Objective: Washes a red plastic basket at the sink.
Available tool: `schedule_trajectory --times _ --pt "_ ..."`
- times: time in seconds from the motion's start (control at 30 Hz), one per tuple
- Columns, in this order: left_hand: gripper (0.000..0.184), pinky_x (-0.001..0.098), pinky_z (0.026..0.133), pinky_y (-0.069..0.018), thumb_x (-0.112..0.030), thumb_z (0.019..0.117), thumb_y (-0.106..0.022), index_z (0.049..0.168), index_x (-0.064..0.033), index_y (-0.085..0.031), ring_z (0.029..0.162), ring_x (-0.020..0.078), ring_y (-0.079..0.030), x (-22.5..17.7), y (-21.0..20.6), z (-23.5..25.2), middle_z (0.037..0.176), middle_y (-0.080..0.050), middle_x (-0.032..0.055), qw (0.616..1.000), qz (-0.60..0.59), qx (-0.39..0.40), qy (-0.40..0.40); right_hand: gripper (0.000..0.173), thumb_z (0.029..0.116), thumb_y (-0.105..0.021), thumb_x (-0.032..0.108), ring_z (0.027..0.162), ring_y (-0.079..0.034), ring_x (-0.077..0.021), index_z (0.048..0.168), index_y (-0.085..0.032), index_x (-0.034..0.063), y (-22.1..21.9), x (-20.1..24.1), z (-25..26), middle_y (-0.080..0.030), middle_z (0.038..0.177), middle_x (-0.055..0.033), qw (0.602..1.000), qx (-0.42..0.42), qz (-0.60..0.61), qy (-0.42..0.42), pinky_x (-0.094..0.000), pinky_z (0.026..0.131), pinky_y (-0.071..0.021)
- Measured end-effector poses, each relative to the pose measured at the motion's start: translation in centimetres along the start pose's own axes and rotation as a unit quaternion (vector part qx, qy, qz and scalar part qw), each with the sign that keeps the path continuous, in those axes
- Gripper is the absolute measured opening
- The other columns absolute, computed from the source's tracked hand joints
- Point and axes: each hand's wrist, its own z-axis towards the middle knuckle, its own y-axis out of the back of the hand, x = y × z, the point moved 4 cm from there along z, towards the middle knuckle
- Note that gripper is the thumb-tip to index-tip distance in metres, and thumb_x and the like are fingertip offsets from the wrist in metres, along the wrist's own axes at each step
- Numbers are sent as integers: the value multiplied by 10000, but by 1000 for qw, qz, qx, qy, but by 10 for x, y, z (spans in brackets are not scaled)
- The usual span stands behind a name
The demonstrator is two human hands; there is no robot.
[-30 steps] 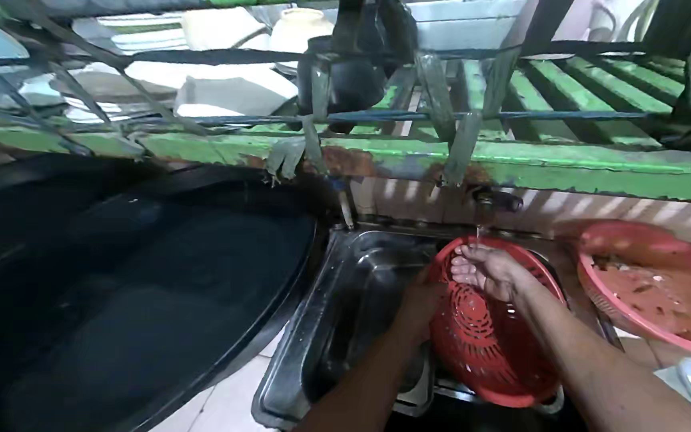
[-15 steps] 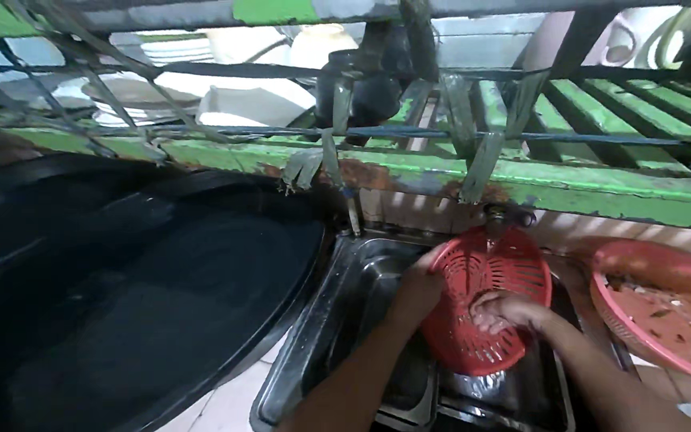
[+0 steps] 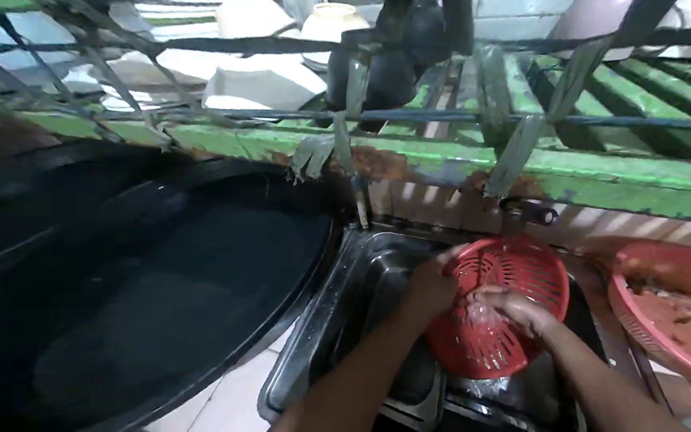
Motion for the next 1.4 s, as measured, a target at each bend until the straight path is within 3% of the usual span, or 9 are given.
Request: schedule_trajectory --times 0.17,0.33,0.53,0.63,0.83,0.97,1.13,1.3,1.4 --pt "541 415 1116 -448 -62 1009 -539 1507 -274 -523 1357 157 -531 -10 -17 -1 1506 -543 2 998 19 46 -38 334 1097 -305 130 869 -714 -210 1134 -591 -39 13 33 -1 -720 951 -124 965 -108 202 130 -372 829 -591" --pt "604 405 1184 -380 15 989 -503 1525 -263 -507 1462 152 -422 -30 -15 1 1600 -442 -11 986 76 64 -137 282 1077 -435 110 913 -715 -179 1235 -604 -52 5 -24 5 -722 1037 -112 1000 -21 19 -2 -349 848 -590" --pt "608 430 1149 -422 89 961 -515 1490 -207 -556 1428 224 -478 -31 -11 2 1564 -489 69 972 94 37 -214 301 1079 -369 83 853 -702 -154 1103 -633 -60 32 13 -7 -717 933 -87 985 -99 73 118 -311 823 -583" --pt "582 413 1130 -444 94 961 -528 1469 -186 -578 1389 222 -521 -41 -12 -1 1531 -524 83 964 97 29 -245 342 1099 -334 114 899 -719 -206 1185 -604 -78 42 4 -1 -732 992 -144 970 -138 149 135 -352 844 -588" --pt "571 382 1122 -449 75 962 -545 1459 -203 -588 1356 174 -546 -32 -7 6 1507 -553 33 970 105 -14 -219 305 1070 -436 124 978 -705 -190 1291 -579 -31 10 -29 -3 -713 1111 -113 999 19 29 -5 -362 894 -575" --pt "546 388 1091 -476 60 953 -570 1449 -167 -595 1305 169 -588 -24 -9 6 1467 -591 41 977 71 -48 -197 281 1096 -444 131 826 -673 -127 1237 -630 -26 14 -7 0 -690 973 -81 990 -136 -42 9 -302 782 -569" --pt "554 415 1098 -475 75 948 -536 1441 -168 -604 1319 186 -577 -28 -15 11 1463 -591 49 975 37 -49 -213 288 1051 -559 217 1238 -605 -260 1213 -733 52 5 -7 3 -669 1287 -162 957 -175 -224 57 -464 1093 -445" --pt "537 418 1079 -490 88 926 -556 1417 -120 -620 1289 201 -604 -23 -19 14 1429 -619 73 963 36 -69 -259 268 1069 -533 188 1009 -687 -213 1179 -715 26 11 -17 2 -718 1115 -138 956 -258 -124 71 -429 937 -540" --pt "560 414 1083 -488 101 915 -552 1425 -123 -613 1293 195 -600 -25 -22 13 1438 -611 67 965 29 -70 -251 261 1053 -562 190 1096 -671 -226 1181 -737 44 8 -15 -2 -704 1191 -146 958 -245 -136 68 -432 999 -519"
